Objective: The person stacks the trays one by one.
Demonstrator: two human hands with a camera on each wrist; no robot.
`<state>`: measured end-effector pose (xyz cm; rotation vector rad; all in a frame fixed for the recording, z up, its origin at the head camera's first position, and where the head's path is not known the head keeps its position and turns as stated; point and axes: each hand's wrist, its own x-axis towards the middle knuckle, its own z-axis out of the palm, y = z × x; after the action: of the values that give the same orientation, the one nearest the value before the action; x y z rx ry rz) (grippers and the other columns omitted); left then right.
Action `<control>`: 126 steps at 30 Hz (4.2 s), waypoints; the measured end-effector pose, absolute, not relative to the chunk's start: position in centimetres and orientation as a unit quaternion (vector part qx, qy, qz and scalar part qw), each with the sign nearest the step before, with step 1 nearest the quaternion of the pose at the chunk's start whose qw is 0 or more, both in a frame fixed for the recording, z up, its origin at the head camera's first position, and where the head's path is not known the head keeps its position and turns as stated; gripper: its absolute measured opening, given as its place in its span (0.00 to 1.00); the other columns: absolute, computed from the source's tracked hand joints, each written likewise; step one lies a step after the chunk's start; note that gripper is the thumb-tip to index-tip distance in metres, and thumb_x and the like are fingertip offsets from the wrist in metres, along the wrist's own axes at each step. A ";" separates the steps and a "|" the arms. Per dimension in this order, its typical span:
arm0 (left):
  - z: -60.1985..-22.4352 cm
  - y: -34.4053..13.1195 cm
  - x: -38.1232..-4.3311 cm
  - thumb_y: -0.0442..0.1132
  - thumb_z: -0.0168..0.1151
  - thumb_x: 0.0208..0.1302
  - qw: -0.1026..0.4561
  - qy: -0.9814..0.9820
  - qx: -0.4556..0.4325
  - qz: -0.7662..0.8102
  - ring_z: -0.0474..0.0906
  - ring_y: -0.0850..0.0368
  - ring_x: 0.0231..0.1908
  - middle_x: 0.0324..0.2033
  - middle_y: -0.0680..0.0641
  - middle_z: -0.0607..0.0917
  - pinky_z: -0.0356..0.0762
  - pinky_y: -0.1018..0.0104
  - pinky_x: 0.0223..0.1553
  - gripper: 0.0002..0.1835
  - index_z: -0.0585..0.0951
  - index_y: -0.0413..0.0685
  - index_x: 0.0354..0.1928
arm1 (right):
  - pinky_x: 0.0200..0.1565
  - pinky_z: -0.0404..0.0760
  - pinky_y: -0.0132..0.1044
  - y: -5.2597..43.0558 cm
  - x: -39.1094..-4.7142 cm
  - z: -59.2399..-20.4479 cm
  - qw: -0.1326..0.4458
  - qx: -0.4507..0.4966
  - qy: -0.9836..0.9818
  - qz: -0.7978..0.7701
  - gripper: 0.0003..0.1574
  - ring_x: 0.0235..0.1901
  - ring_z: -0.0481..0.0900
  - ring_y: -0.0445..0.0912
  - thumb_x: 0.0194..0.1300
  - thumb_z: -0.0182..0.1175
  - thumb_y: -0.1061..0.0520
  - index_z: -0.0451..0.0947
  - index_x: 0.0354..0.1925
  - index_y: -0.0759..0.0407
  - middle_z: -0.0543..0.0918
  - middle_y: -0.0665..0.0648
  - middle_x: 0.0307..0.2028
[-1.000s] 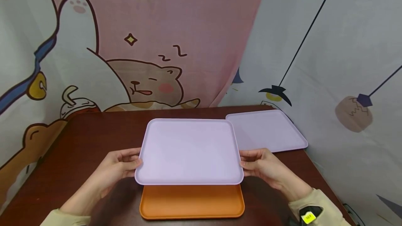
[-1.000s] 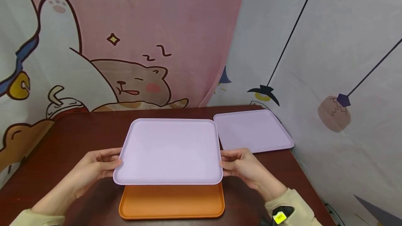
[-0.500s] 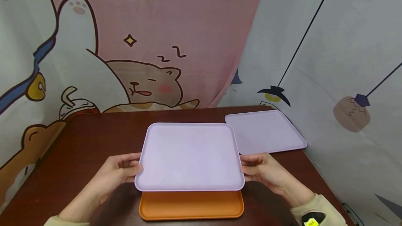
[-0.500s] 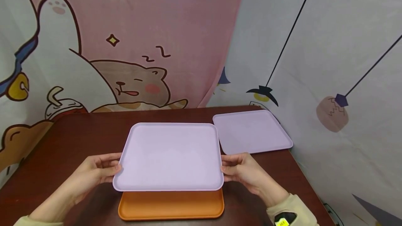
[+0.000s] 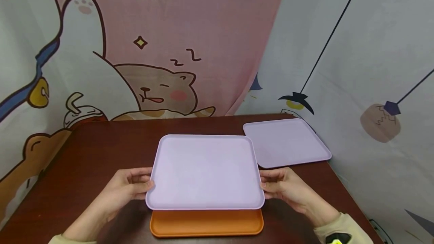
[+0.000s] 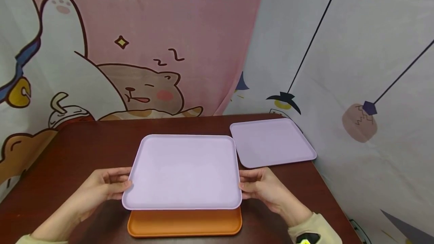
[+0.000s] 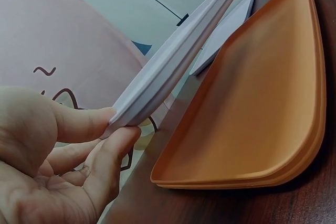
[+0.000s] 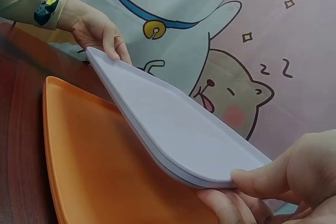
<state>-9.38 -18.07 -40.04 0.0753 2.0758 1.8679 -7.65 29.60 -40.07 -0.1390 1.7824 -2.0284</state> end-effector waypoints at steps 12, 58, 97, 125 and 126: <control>-41.1 -18.5 -9.3 0.30 0.67 0.72 0.175 0.730 0.055 0.659 0.88 0.53 0.39 0.44 0.39 0.88 0.89 0.56 0.40 0.27 0.73 0.17 0.65 | 0.42 0.89 0.41 30.1 -7.5 -41.0 0.227 -0.063 0.653 -0.719 0.30 0.42 0.88 0.46 0.68 0.65 0.71 0.71 0.65 0.83 0.89 0.59 0.47; -44.1 -18.8 -8.5 0.32 0.74 0.67 0.217 0.771 0.049 0.597 0.84 0.51 0.31 0.34 0.42 0.88 0.89 0.58 0.33 0.17 0.83 0.22 0.49 | 0.36 0.89 0.41 30.4 -6.5 -44.7 0.268 -0.047 0.659 -0.701 0.21 0.33 0.85 0.46 0.59 0.69 0.75 0.76 0.50 0.78 0.84 0.63 0.39; -44.7 -18.8 -8.8 0.34 0.76 0.64 0.225 0.774 0.037 0.591 0.86 0.51 0.31 0.31 0.43 0.89 0.89 0.60 0.34 0.14 0.84 0.28 0.43 | 0.38 0.89 0.39 31.0 -6.1 -45.7 0.263 -0.048 0.657 -0.705 0.21 0.35 0.85 0.46 0.63 0.69 0.72 0.75 0.52 0.78 0.84 0.62 0.39; -39.4 -14.5 -13.4 0.35 0.73 0.69 0.149 0.771 0.066 0.616 0.89 0.47 0.45 0.48 0.34 0.88 0.88 0.54 0.47 0.24 0.81 0.24 0.60 | 0.40 0.88 0.37 36.5 -9.2 -41.9 -0.005 0.049 0.857 -0.513 0.23 0.40 0.89 0.52 0.67 0.73 0.64 0.80 0.55 0.77 0.87 0.66 0.45; -39.1 -13.6 -13.8 0.35 0.73 0.69 0.147 0.771 0.065 0.616 0.89 0.46 0.46 0.49 0.34 0.88 0.88 0.54 0.48 0.24 0.81 0.25 0.60 | 0.39 0.87 0.35 36.9 -9.4 -41.9 -0.019 0.050 0.870 -0.490 0.22 0.40 0.89 0.50 0.67 0.73 0.64 0.81 0.55 0.76 0.87 0.66 0.45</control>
<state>-13.82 -13.59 -39.10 0.1866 2.2191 1.7719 -9.38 36.91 -41.93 0.1595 2.7672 -1.5585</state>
